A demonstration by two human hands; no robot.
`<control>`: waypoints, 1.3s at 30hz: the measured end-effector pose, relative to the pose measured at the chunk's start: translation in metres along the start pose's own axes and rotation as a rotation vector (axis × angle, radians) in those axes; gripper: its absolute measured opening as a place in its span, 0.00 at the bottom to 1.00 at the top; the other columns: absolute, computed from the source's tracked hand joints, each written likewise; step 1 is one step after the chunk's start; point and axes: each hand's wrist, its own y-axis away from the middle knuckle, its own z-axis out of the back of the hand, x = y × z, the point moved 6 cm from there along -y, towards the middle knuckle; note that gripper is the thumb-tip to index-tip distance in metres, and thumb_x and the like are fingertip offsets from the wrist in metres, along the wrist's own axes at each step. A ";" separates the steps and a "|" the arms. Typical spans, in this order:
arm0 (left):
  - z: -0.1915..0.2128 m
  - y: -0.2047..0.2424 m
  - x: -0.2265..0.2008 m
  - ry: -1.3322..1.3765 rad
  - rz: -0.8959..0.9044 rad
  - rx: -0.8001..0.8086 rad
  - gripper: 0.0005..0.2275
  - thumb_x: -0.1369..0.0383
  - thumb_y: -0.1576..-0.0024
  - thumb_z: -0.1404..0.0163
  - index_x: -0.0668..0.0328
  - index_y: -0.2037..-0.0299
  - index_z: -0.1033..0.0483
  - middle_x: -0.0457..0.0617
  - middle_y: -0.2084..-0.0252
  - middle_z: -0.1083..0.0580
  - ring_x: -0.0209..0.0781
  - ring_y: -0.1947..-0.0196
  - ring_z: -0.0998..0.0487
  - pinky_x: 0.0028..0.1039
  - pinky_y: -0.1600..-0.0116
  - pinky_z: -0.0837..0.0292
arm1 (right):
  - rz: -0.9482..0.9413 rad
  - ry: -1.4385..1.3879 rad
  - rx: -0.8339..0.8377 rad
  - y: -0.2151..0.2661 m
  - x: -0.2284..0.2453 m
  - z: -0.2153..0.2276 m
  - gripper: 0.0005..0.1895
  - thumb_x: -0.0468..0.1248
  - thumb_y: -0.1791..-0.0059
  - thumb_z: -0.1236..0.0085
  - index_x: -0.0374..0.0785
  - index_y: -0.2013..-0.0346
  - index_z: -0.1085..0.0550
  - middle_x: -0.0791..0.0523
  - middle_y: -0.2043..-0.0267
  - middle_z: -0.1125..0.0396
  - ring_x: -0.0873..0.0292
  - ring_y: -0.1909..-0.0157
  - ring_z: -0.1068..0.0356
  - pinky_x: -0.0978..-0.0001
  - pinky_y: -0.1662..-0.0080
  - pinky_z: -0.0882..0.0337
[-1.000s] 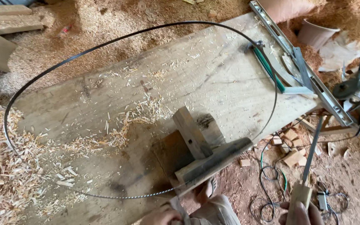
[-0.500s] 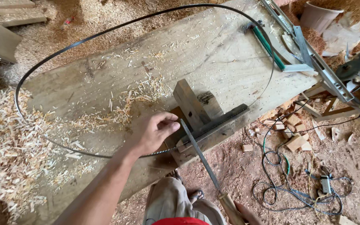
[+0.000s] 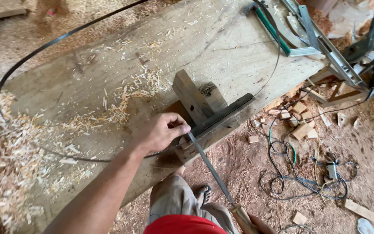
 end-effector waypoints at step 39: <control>0.084 -0.063 0.006 0.298 0.085 0.062 0.08 0.62 0.39 0.45 0.57 0.57 0.21 0.47 0.61 0.23 0.38 0.61 0.21 0.32 0.59 0.14 | 0.254 -0.068 -0.011 0.014 0.179 0.010 0.26 0.36 0.47 0.43 0.31 0.35 0.28 0.46 0.52 0.19 0.51 0.58 0.19 0.62 0.54 0.21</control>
